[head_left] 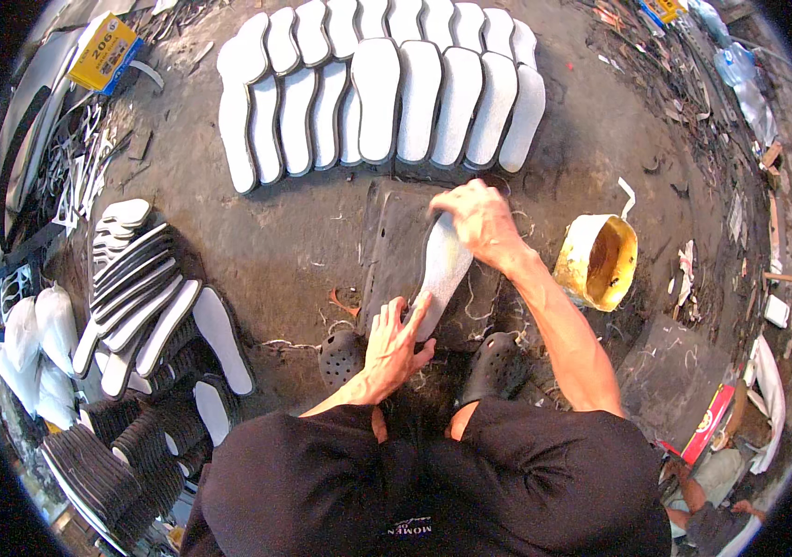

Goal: The person applies glue to white shoe insoles using a brush and places them on a pile. The person repeatedly picks up insoles, applies glue, and stacks them.

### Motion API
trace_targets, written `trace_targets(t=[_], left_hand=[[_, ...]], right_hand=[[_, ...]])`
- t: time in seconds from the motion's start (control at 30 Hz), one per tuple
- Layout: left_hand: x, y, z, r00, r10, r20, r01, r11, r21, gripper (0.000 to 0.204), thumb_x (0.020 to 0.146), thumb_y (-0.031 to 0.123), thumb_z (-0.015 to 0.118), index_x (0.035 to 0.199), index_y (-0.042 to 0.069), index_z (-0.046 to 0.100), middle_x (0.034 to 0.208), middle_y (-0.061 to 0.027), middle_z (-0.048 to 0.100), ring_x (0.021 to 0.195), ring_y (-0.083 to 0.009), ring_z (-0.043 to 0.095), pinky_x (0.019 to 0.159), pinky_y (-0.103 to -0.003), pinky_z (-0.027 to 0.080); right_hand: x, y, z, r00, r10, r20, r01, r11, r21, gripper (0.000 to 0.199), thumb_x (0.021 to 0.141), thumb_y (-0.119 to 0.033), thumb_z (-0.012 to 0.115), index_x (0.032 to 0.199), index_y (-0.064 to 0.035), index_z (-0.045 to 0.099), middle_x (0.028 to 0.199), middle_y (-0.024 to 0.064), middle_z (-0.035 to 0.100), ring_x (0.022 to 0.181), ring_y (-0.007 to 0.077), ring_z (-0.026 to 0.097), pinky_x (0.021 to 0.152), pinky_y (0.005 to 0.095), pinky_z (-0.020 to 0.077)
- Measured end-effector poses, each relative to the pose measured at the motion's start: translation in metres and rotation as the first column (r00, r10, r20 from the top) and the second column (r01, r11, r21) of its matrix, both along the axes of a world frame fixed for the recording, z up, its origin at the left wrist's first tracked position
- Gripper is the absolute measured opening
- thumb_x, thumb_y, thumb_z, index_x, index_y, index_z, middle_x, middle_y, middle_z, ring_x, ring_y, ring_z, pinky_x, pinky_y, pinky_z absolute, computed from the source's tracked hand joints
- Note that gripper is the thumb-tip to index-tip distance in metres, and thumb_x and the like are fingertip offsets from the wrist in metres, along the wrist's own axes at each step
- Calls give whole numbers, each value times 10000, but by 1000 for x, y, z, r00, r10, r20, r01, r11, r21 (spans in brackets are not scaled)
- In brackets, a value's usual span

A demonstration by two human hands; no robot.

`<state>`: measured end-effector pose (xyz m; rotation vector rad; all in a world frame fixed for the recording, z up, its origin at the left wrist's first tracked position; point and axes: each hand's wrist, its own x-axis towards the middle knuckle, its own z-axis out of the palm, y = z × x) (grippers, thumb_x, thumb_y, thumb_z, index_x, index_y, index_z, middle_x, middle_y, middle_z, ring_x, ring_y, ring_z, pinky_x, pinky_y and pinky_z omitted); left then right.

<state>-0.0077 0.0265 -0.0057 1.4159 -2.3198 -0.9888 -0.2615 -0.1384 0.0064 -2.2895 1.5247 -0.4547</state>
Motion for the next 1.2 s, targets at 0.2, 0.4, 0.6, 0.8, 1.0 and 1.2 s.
trace_targets(t=[0.2, 0.4, 0.6, 0.8, 1.0, 1.2], left_hand=[[5, 2, -1, 1000, -3, 0, 3, 998, 58, 1054, 834, 257, 907, 1751, 175, 393, 1411, -270, 500, 1266, -460, 538, 1057, -553, 478], [5, -2, -6, 999, 6, -38, -3, 998, 70, 1081, 794, 253, 924, 1744, 191, 412, 1368, -241, 531, 1236, -429, 543, 1046, -540, 468], [-6, -23, -7, 999, 46, 3, -45, 997, -54, 1055, 791, 330, 923, 1722, 179, 450, 1346, -201, 561, 1246, -382, 540, 1047, -509, 434], [16, -36, -10, 995, 9, -101, -5, 999, 38, 885, 823, 211, 864, 1637, 105, 532, 1405, -175, 595, 1285, -390, 552, 1095, -518, 458], [30, -40, -16, 991, -17, -136, 30, 995, 95, 801, 826, 123, 804, 1581, 52, 548, 1469, -177, 608, 1339, -404, 557, 1132, -519, 468], [11, -20, -18, 994, 92, -57, -92, 996, -2, 973, 780, 328, 963, 1616, 100, 521, 1385, -135, 592, 1275, -361, 557, 1084, -520, 457]], right_hand=[[-19, 4, 5, 1000, -7, 8, 8, 993, -121, 371, 920, -43, 631, 1202, -197, 817, 1150, 83, 810, 1120, 319, 721, 971, 479, 535], [-12, 105, 30, 994, -98, 45, 91, 985, 149, 474, 913, 96, 625, 1305, -115, 786, 1177, 179, 806, 1107, 367, 765, 991, 492, 625], [-33, 38, 5, 957, -234, 169, 256, 959, -121, 376, 974, 40, 655, 1316, -72, 761, 1199, 178, 799, 1092, 409, 736, 992, 493, 598], [-14, 110, -23, 983, -143, 115, 153, 985, -81, 417, 914, 53, 630, 1285, -77, 769, 1217, 149, 807, 1071, 365, 757, 967, 464, 626], [48, 188, 21, 937, -151, 315, 124, 987, 106, 299, 971, -47, 677, 1246, -99, 782, 1138, 152, 809, 1001, 373, 759, 920, 485, 626], [8, 18, 8, 813, -571, 118, 550, 818, 166, 269, 1063, -154, 662, 1299, -70, 759, 1143, 247, 788, 1050, 465, 741, 934, 556, 594]])
